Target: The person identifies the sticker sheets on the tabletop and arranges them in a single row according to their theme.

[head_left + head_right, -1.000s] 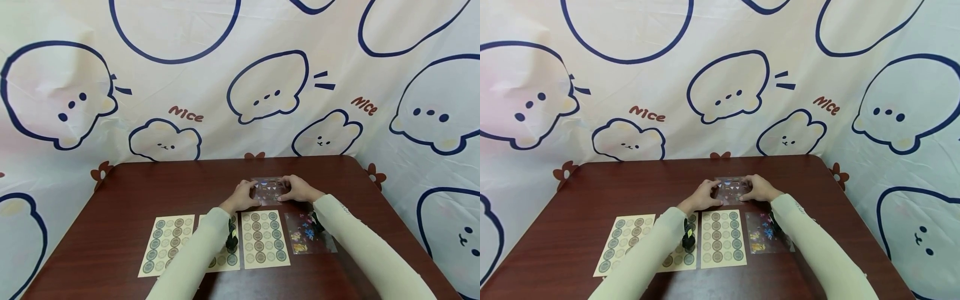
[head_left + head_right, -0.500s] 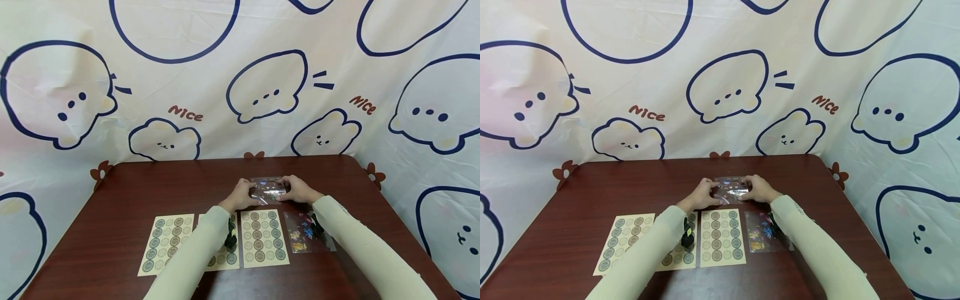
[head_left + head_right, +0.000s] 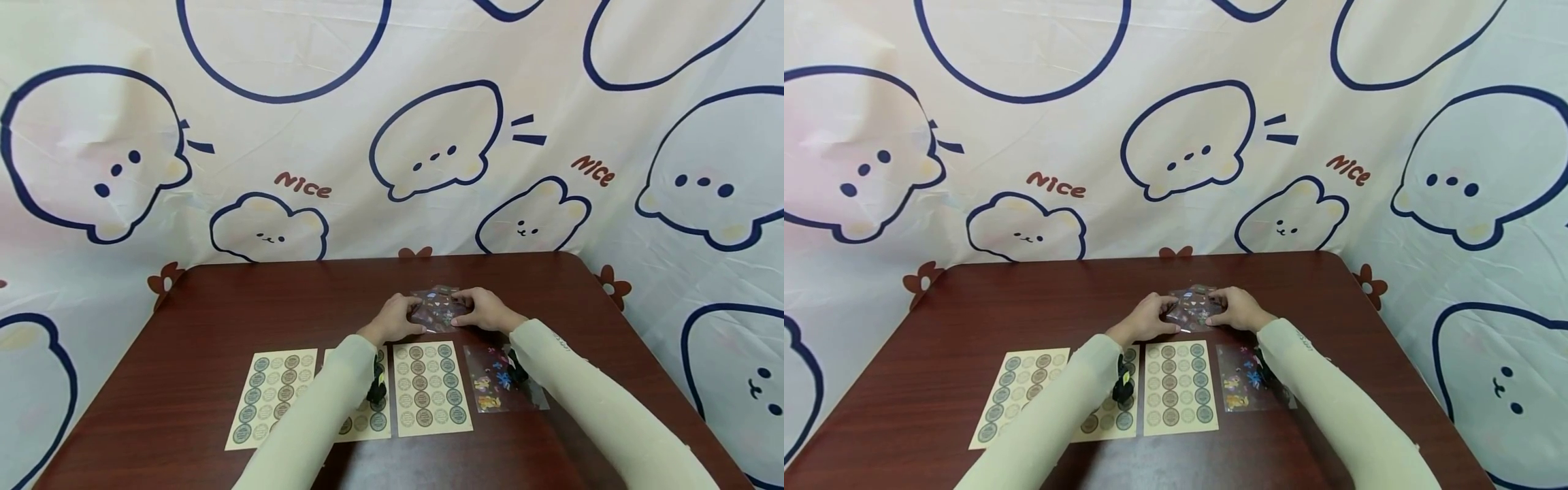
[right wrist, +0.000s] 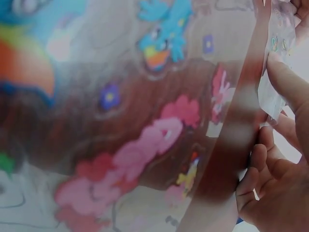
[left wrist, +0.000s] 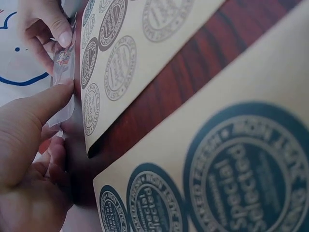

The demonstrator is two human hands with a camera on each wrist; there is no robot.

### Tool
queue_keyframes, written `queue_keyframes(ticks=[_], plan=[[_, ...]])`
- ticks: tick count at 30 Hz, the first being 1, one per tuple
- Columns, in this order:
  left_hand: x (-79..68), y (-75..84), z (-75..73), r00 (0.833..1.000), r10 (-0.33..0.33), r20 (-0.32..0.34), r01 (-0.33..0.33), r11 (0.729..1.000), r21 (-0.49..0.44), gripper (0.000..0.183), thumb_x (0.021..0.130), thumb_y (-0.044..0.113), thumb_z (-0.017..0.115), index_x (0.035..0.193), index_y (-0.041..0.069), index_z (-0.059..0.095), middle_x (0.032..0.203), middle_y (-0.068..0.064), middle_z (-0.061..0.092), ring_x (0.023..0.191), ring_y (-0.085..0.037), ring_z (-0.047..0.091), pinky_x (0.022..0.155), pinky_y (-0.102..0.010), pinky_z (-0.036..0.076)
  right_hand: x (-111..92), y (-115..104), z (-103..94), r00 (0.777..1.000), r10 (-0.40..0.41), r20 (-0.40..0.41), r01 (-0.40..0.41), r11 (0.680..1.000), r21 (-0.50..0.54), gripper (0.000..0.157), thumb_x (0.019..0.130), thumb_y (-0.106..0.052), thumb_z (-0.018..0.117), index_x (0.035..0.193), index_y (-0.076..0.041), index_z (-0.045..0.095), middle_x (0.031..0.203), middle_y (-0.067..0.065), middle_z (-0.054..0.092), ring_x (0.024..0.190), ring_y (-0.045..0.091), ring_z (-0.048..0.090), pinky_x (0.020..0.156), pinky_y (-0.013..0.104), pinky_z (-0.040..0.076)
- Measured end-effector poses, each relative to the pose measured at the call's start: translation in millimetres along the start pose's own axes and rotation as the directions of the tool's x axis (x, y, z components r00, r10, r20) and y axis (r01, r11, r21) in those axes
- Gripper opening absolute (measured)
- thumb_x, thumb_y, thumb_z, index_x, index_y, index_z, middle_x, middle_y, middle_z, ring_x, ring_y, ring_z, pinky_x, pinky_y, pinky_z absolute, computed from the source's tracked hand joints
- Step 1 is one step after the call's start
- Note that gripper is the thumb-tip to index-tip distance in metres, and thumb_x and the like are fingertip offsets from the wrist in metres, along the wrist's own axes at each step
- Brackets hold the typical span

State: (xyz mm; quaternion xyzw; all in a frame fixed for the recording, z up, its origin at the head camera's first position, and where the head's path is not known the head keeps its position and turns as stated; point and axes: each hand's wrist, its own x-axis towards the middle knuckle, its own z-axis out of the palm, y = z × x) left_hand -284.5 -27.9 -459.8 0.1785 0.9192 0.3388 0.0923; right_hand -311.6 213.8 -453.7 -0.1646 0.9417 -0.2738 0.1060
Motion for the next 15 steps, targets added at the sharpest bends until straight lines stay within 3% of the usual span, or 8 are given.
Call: queue_keyframes(ticks=[9,12,15], plan=[[2.2,-0.1,-0.5,1.0,0.002,0.016,-0.002,1.0,-0.005,0.061,0.092,0.019,0.076,0.147,0.006,0.052,0.108,-0.014,0.055,0.09,-0.019,0.046,0.08,-0.034,0.04,-1,-6,-0.4,1.0,0.023,0.004,-0.023,0.999,-0.026,0.065,0.088,-0.025,0.08,0.143,-0.001,0.055,0.095,0.012,0.062,0.083,0.019,0.054,0.078,0.034,0.047],[2.7,-0.2,-1.1,1.0,0.0,0.016,0.0,1.0,-0.025,0.062,0.092,0.018,0.075,0.147,0.006,0.051,0.105,-0.015,0.057,0.084,-0.017,0.048,0.078,-0.032,0.042,0,-10,-0.8,0.999,0.034,0.016,-0.034,0.999,-0.037,0.067,0.089,-0.026,0.079,0.145,0.0,0.053,0.111,0.018,0.066,0.091,0.021,0.059,0.085,0.038,0.052],[3.1,0.2,-1.8,1.0,-0.003,0.017,0.004,0.999,-0.036,0.063,0.093,0.018,0.075,0.149,0.006,0.049,0.098,-0.014,0.058,0.077,-0.015,0.049,0.074,-0.03,0.043,0,-14,-0.4,0.999,0.045,0.03,-0.043,0.997,-0.061,0.069,0.09,-0.027,0.078,0.147,0.0,0.051,0.135,0.021,0.061,0.111,0.027,0.062,0.099,0.044,0.053]])
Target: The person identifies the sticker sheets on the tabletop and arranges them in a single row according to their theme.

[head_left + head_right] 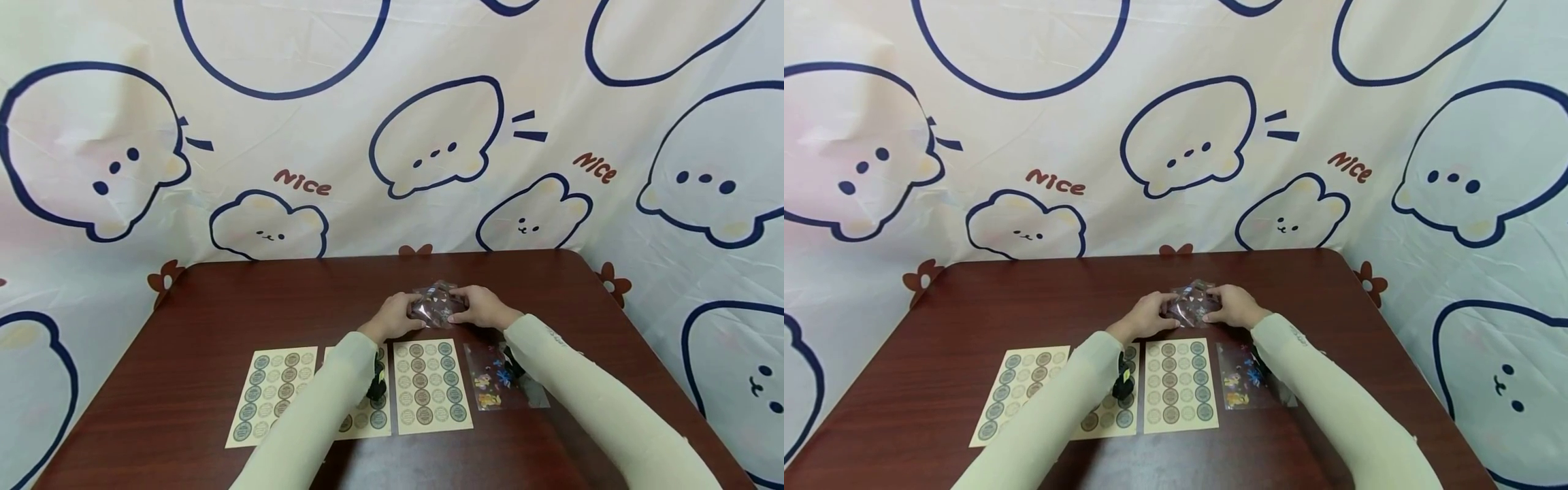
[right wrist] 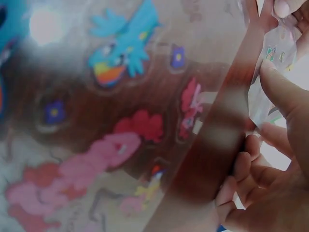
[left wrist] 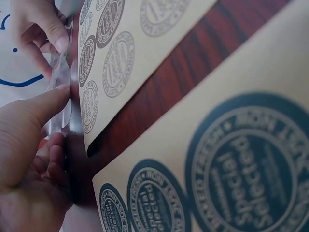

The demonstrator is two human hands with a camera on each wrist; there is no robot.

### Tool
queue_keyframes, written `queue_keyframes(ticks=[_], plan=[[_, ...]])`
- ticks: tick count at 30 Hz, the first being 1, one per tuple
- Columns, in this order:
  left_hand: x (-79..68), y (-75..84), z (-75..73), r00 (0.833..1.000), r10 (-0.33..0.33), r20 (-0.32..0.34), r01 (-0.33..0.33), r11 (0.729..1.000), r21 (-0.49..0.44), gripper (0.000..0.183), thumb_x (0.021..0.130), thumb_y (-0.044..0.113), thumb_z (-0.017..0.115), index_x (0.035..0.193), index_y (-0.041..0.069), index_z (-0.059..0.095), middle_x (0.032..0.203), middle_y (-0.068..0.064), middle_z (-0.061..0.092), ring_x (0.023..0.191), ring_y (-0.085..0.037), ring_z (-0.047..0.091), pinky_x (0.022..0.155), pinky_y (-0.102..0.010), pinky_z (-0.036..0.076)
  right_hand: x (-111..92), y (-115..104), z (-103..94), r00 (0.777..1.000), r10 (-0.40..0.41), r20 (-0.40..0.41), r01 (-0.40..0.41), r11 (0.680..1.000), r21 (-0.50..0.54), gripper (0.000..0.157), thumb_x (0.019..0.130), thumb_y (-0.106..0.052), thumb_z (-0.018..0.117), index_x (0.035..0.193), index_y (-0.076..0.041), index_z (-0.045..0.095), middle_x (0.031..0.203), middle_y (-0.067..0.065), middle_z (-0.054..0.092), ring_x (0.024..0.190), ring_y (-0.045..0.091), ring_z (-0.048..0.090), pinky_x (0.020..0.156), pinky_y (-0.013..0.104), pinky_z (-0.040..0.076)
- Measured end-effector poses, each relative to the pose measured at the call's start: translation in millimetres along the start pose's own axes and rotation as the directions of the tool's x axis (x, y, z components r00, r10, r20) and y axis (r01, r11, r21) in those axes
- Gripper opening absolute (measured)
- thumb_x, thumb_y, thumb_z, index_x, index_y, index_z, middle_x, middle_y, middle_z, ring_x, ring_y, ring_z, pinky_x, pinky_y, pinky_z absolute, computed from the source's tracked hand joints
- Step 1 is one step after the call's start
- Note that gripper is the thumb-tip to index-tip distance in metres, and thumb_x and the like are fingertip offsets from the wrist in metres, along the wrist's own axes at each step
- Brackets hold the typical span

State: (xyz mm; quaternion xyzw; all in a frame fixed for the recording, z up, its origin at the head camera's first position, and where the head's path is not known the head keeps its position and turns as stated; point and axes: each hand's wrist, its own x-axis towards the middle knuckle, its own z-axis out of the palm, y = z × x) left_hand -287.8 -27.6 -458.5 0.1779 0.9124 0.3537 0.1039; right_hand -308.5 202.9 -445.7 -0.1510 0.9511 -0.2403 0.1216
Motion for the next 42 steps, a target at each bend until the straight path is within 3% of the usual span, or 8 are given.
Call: queue_keyframes(ticks=[5,7,10,14,21,28,36,42], plan=[[0.4,0.9,-0.4,1.0,-0.001,0.003,0.001,1.0,-0.015,0.065,0.093,0.017,0.073,0.151,0.007,0.046,0.084,-0.009,0.059,0.068,-0.014,0.048,0.067,-0.027,0.041,0.3,-1.9,1.4,1.0,0.01,0.005,-0.009,0.999,-0.039,0.07,0.091,-0.03,0.077,0.149,-0.003,0.048,0.149,0.022,0.052,0.129,0.033,0.057,0.106,0.049,0.049],[0.8,0.7,0.0,1.0,0.006,-0.002,-0.006,1.0,-0.011,0.065,0.093,0.017,0.074,0.151,0.007,0.046,0.084,-0.009,0.058,0.068,-0.013,0.047,0.066,-0.026,0.04,0.3,-1.7,2.0,1.0,0.011,0.0,-0.011,0.999,-0.043,0.07,0.091,-0.03,0.077,0.149,-0.004,0.049,0.145,0.021,0.056,0.123,0.031,0.06,0.103,0.047,0.051],[1.1,0.0,0.7,1.0,0.018,-0.012,-0.018,1.0,0.002,0.065,0.092,0.017,0.074,0.151,0.007,0.047,0.088,-0.011,0.059,0.071,-0.013,0.047,0.069,-0.027,0.04,-0.2,-1.0,2.3,1.0,0.024,-0.004,-0.024,0.999,-0.022,0.069,0.091,-0.029,0.077,0.149,-0.003,0.049,0.126,0.019,0.064,0.103,0.025,0.061,0.09,0.04,0.053],[0.9,-0.4,0.9,1.0,0.022,-0.017,-0.022,1.0,0.01,0.066,0.092,0.017,0.075,0.151,0.006,0.046,0.097,-0.016,0.061,0.076,-0.014,0.049,0.075,-0.03,0.042,-2.1,-1.5,1.5,0.999,0.041,-0.012,-0.041,0.999,0.029,0.067,0.09,-0.025,0.077,0.148,-0.003,0.05,0.1,0.013,0.062,0.085,0.021,0.054,0.075,0.033,0.046],[0.5,0.7,1.5,1.0,0.013,-0.012,-0.012,1.0,0.005,0.066,0.092,0.016,0.075,0.15,0.005,0.046,0.097,-0.014,0.063,0.08,-0.015,0.052,0.08,-0.033,0.046,-1.4,0.6,3.7,0.999,0.042,-0.026,-0.039,0.994,0.104,0.062,0.089,-0.018,0.078,0.144,-0.002,0.054,0.093,0.01,0.056,0.081,0.02,0.048,0.072,0.032,0.041],[1.8,-0.9,1.3,0.999,0.022,-0.023,-0.022,1.0,0.022,0.066,0.09,0.017,0.078,0.148,0.005,0.049,0.094,-0.013,0.063,0.076,-0.014,0.05,0.076,-0.03,0.043,2.5,-0.5,5.4,0.998,0.039,-0.049,-0.031,0.987,0.158,0.058,0.086,-0.012,0.081,0.138,-0.005,0.058,0.085,0.007,0.049,0.073,0.019,0.044,0.066,0.03,0.039],[-3.5,2.3,-0.5,0.999,-0.032,-0.025,0.029,0.994,-0.107,0.065,0.089,0.009,0.077,0.148,0.009,0.05,0.114,-0.014,0.061,0.092,-0.019,0.054,0.083,-0.035,0.047,3.1,-1.2,7.7,0.999,0.032,-0.031,-0.024,0.971,0.237,0.057,0.085,-0.005,0.08,0.138,-0.005,0.058,0.083,0.006,0.043,0.065,0.018,0.05,0.058,0.028,0.046],[-2.6,-2.1,-2.6,0.999,-0.04,-0.037,0.03,0.969,-0.245,0.062,0.086,-0.003,0.075,0.144,0.005,0.054,0.105,-0.012,0.058,0.087,-0.017,0.049,0.077,-0.031,0.044,6.8,-1.0,9.8,0.999,0.002,-0.046,0.01,0.965,0.26,0.055,0.085,-0.004,0.079,0.137,-0.004,0.059,0.081,0.005,0.042,0.066,0.018,0.04,0.059,0.029,0.038]])
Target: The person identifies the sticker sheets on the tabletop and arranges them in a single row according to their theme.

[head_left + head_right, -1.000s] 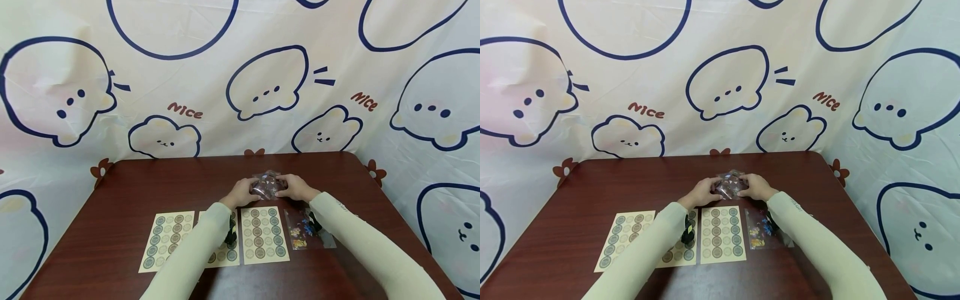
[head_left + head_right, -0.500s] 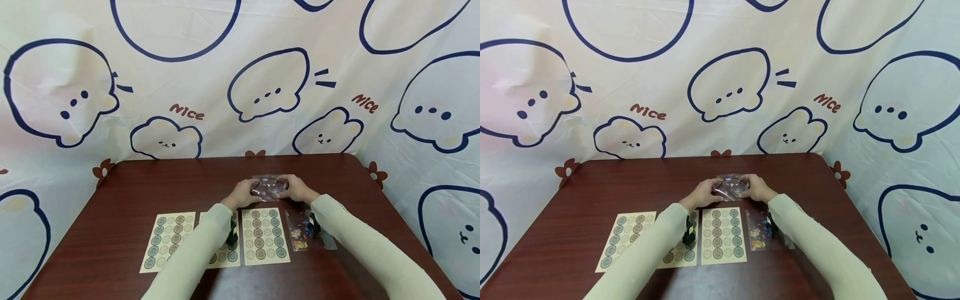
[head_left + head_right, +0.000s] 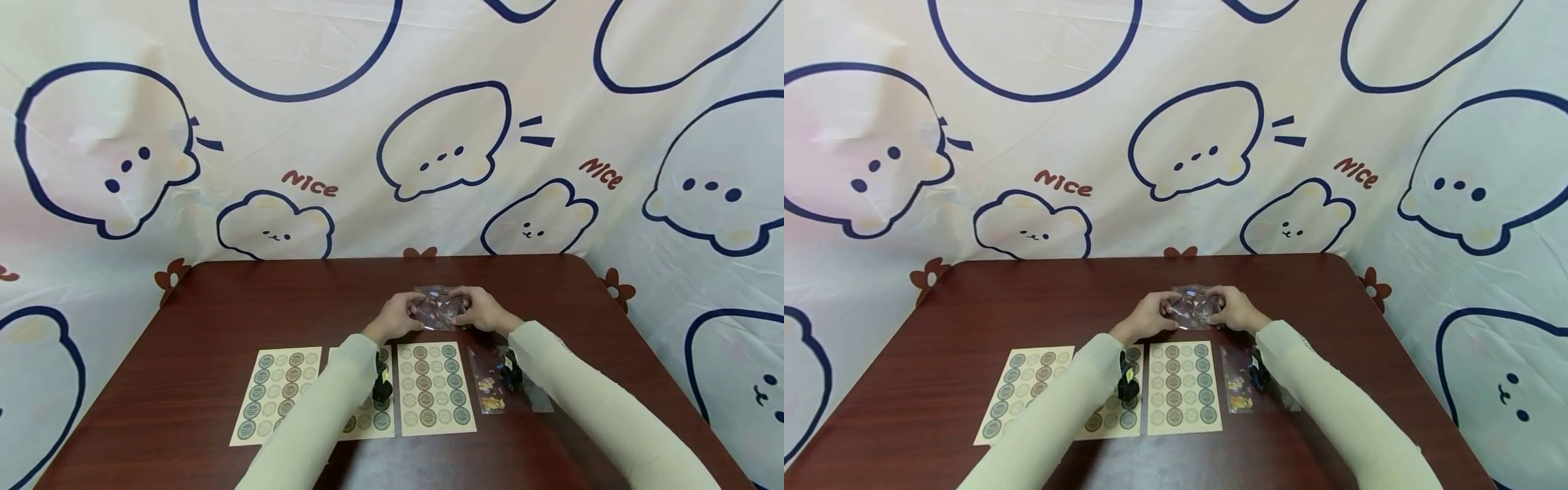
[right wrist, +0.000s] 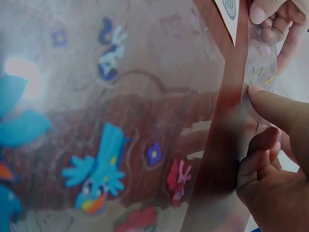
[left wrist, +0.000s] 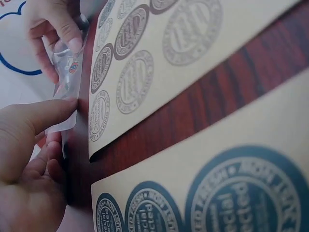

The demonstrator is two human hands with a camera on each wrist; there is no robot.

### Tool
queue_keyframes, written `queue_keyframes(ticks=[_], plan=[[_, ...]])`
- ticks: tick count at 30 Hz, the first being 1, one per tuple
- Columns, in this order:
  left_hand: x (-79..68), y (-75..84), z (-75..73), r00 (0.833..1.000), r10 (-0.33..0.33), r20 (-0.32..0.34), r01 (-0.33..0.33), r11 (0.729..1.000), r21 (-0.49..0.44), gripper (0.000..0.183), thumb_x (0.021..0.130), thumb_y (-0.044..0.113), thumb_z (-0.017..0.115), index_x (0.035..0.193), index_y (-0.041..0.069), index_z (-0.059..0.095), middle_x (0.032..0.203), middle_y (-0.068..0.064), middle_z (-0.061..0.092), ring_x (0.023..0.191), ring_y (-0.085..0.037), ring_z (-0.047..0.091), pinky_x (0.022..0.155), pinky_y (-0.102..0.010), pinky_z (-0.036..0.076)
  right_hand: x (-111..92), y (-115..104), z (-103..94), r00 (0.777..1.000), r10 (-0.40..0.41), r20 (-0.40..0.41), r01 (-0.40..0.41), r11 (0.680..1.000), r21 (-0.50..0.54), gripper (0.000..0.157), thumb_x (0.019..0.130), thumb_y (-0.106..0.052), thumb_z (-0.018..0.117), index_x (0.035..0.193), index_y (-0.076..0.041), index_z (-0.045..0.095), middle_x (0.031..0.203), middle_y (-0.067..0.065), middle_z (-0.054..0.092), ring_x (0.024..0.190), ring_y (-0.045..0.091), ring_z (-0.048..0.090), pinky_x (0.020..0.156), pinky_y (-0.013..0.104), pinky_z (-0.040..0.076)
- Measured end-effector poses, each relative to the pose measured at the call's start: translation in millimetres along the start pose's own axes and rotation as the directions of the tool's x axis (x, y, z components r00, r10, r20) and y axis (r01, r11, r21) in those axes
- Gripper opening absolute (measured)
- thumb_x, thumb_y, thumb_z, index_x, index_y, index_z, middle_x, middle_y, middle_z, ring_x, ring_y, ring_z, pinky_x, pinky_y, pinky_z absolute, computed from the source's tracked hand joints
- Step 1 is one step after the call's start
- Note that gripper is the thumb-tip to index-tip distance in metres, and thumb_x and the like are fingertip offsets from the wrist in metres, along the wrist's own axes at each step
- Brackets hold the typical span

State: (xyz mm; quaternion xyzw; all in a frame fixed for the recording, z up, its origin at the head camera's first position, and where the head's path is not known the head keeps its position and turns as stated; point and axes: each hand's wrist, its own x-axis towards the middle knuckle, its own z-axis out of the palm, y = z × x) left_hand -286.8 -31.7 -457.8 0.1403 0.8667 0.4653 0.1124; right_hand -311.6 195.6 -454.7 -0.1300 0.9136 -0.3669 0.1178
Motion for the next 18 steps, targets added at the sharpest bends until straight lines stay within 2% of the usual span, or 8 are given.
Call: queue_keyframes(ticks=[4,8,11,16,18], plan=[[0.3,-0.3,0.1,1.0,-0.002,-0.011,0.002,1.0,-0.021,0.061,0.085,-0.005,0.075,0.142,0.005,0.056,0.099,-0.01,0.056,0.085,-0.017,0.046,0.077,-0.031,0.042,-0.9,1.2,-1.2,1.0,-0.025,-0.007,0.026,0.999,0.03,0.054,0.085,-0.003,0.078,0.136,-0.001,0.059,0.087,0.009,0.046,0.067,0.017,0.039,0.059,0.028,0.036],[1.0,-0.8,0.3,1.0,-0.008,-0.015,0.008,1.0,-0.025,0.061,0.085,-0.006,0.074,0.142,0.005,0.056,0.098,-0.01,0.056,0.084,-0.016,0.046,0.078,-0.031,0.041,-2.4,1.8,-4.1,1.0,-0.027,0.002,0.027,0.996,0.082,0.056,0.086,-0.002,0.077,0.138,0.002,0.056,0.108,0.02,0.055,0.065,0.016,0.044,0.058,0.029,0.04],[0.9,-1.3,0.5,1.0,-0.013,-0.014,0.013,1.0,-0.027,0.061,0.086,-0.005,0.074,0.143,0.006,0.055,0.101,-0.012,0.057,0.084,-0.017,0.047,0.077,-0.031,0.042,-3.0,0.7,-5.8,1.0,0.004,0.017,-0.006,0.992,0.124,0.058,0.088,-0.003,0.075,0.142,0.0,0.053,0.121,0.025,0.056,0.063,0.016,0.049,0.06,0.029,0.043],[-0.7,-1.1,1.0,1.0,-0.015,-0.016,0.014,1.0,-0.017,0.064,0.086,-0.005,0.073,0.146,0.009,0.053,0.113,-0.015,0.059,0.088,-0.019,0.051,0.075,-0.03,0.046,-2.5,-1.2,-5.6,0.999,0.025,0.032,-0.03,0.986,0.163,0.06,0.089,-0.002,0.073,0.145,-0.002,0.051,0.118,0.022,0.061,0.078,0.016,0.056,0.067,0.027,0.047],[-1.4,-0.9,1.4,1.0,-0.013,-0.018,0.012,1.0,-0.015,0.067,0.086,-0.005,0.073,0.148,0.009,0.051,0.118,-0.015,0.059,0.091,-0.02,0.052,0.076,-0.029,0.047,-2.4,-1.5,-4.8,0.999,0.02,0.034,-0.026,0.983,0.182,0.06,0.089,0.0,0.072,0.145,-0.001,0.05,0.113,0.021,0.064,0.079,0.016,0.057,0.068,0.027,0.048]])
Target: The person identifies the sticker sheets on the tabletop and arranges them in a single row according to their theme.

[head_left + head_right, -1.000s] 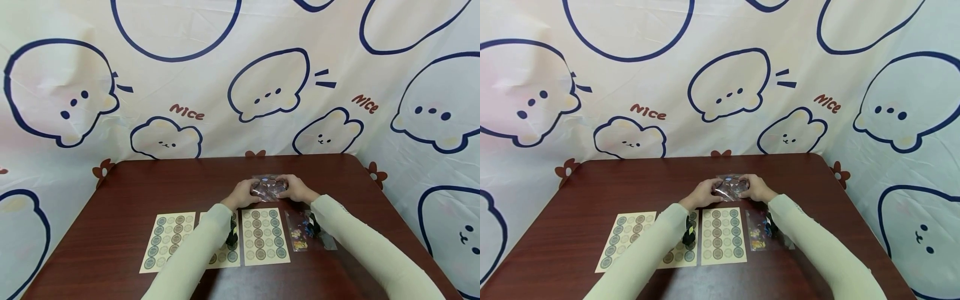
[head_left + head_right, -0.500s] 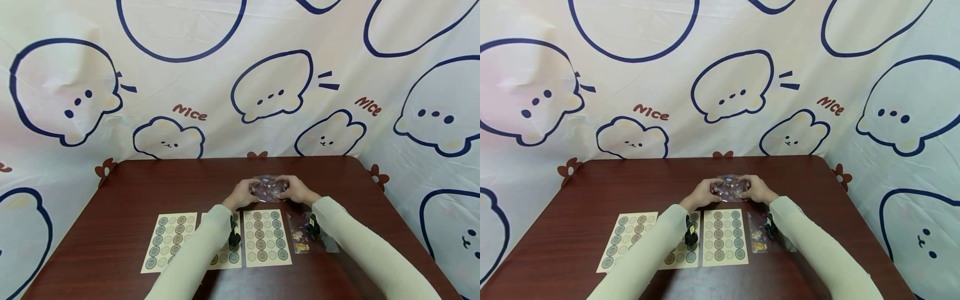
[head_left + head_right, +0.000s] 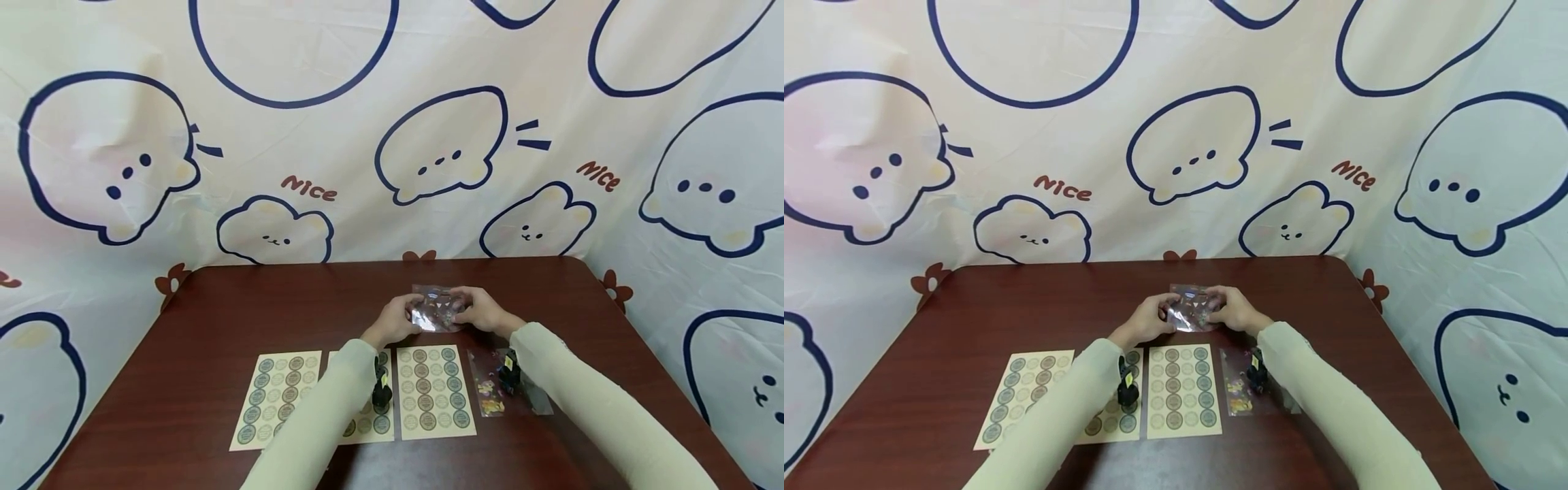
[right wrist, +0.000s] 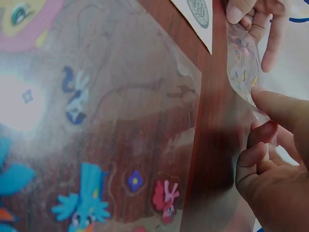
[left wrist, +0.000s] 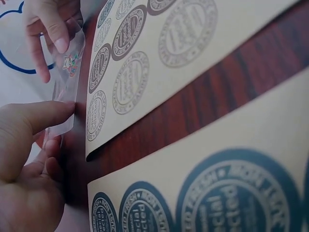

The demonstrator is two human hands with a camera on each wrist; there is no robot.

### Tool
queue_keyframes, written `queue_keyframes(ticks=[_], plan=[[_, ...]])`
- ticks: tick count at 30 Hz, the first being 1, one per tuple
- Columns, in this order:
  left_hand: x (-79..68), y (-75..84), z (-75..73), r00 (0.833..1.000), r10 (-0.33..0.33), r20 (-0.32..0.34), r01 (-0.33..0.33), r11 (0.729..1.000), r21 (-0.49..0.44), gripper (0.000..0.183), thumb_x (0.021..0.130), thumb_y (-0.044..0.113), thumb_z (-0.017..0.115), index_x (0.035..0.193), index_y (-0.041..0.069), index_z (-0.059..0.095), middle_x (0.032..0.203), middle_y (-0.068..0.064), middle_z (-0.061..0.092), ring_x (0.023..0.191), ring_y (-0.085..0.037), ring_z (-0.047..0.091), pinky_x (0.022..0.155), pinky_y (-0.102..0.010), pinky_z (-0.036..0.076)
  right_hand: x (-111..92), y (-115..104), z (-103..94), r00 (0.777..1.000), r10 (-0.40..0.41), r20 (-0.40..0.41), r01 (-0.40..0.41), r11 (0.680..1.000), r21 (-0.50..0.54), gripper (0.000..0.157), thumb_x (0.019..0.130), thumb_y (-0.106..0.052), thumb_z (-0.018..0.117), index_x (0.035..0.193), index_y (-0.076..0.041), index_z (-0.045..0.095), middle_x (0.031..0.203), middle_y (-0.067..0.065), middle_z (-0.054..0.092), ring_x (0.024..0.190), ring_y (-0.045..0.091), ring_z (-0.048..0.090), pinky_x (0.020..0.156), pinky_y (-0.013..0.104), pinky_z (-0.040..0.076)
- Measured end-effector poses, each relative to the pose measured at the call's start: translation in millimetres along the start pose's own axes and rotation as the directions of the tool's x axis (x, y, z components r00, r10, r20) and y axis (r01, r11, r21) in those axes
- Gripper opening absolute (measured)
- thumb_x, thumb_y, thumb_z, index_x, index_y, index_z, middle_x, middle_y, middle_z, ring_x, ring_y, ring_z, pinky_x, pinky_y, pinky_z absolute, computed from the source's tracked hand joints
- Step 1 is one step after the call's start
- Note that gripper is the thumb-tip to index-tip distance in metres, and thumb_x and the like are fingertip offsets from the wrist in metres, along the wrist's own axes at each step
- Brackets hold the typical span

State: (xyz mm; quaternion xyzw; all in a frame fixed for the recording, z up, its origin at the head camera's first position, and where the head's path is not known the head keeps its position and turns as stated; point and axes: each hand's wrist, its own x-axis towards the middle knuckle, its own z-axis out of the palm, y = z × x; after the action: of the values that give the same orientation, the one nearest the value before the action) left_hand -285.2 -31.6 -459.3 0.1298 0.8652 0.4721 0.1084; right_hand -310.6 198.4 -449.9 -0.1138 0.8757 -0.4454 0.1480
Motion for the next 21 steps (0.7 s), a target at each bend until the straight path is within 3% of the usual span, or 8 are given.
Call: queue_keyframes(ticks=[6,9,13,17,21], plan=[[-2.0,0.3,0.5,1.0,-0.005,-0.009,0.005,0.998,-0.067,0.077,0.085,-0.01,0.07,0.154,0.011,0.042,0.121,-0.016,0.055,0.081,-0.017,0.047,0.068,-0.028,0.043,1.1,1.4,1.6,0.999,-0.041,0.003,0.041,0.999,0.01,0.061,0.092,0.005,0.067,0.148,0.0,0.045,0.102,0.016,0.068,0.065,0.015,0.054,0.063,0.027,0.048],[-1.2,1.1,0.9,0.999,-0.02,-0.026,0.016,0.991,-0.132,0.072,0.089,-0.004,0.068,0.154,0.012,0.041,0.115,-0.015,0.054,0.073,-0.015,0.045,0.064,-0.027,0.041,1.0,-0.2,0.6,0.998,-0.062,-0.008,0.061,0.998,-0.003,0.062,0.092,0.005,0.067,0.149,-0.001,0.044,0.1,0.015,0.069,0.061,0.014,0.053,0.061,0.027,0.048],[0.7,3.6,0.3,0.995,-0.052,-0.083,0.033,0.977,-0.212,0.062,0.094,0.005,0.068,0.151,0.011,0.046,0.101,-0.007,0.053,0.077,-0.013,0.046,0.067,-0.024,0.042,1.8,-2.6,-1.4,0.996,-0.079,-0.03,0.079,0.997,0.002,0.063,0.09,0.004,0.069,0.148,-0.004,0.046,0.097,0.013,0.071,0.057,0.013,0.05,0.057,0.026,0.046],[1.3,5.6,-1.6,0.988,-0.063,-0.14,0.026,0.966,-0.257,0.059,0.092,-0.002,0.066,0.147,0.008,0.05,0.088,-0.001,0.05,0.081,-0.014,0.047,0.065,-0.023,0.042,1.2,-6.3,-3.3,0.992,-0.122,-0.032,0.122,0.992,0.018,0.064,0.09,0.003,0.07,0.149,-0.001,0.045,0.096,0.015,0.072,0.057,0.012,0.052,0.056,0.026,0.046],[0.7,8.6,-3.3,0.986,-0.038,-0.164,-0.008,0.963,-0.268,0.059,0.09,-0.006,0.066,0.145,0.006,0.052,0.085,0.0,0.049,0.074,-0.012,0.046,0.06,-0.022,0.042,-2.0,-8.6,-6.1,0.992,-0.117,-0.046,0.118,0.993,0.028,0.063,0.09,0.002,0.071,0.148,-0.003,0.046,0.094,0.014,0.07,0.063,0.013,0.056,0.056,0.026,0.047]])
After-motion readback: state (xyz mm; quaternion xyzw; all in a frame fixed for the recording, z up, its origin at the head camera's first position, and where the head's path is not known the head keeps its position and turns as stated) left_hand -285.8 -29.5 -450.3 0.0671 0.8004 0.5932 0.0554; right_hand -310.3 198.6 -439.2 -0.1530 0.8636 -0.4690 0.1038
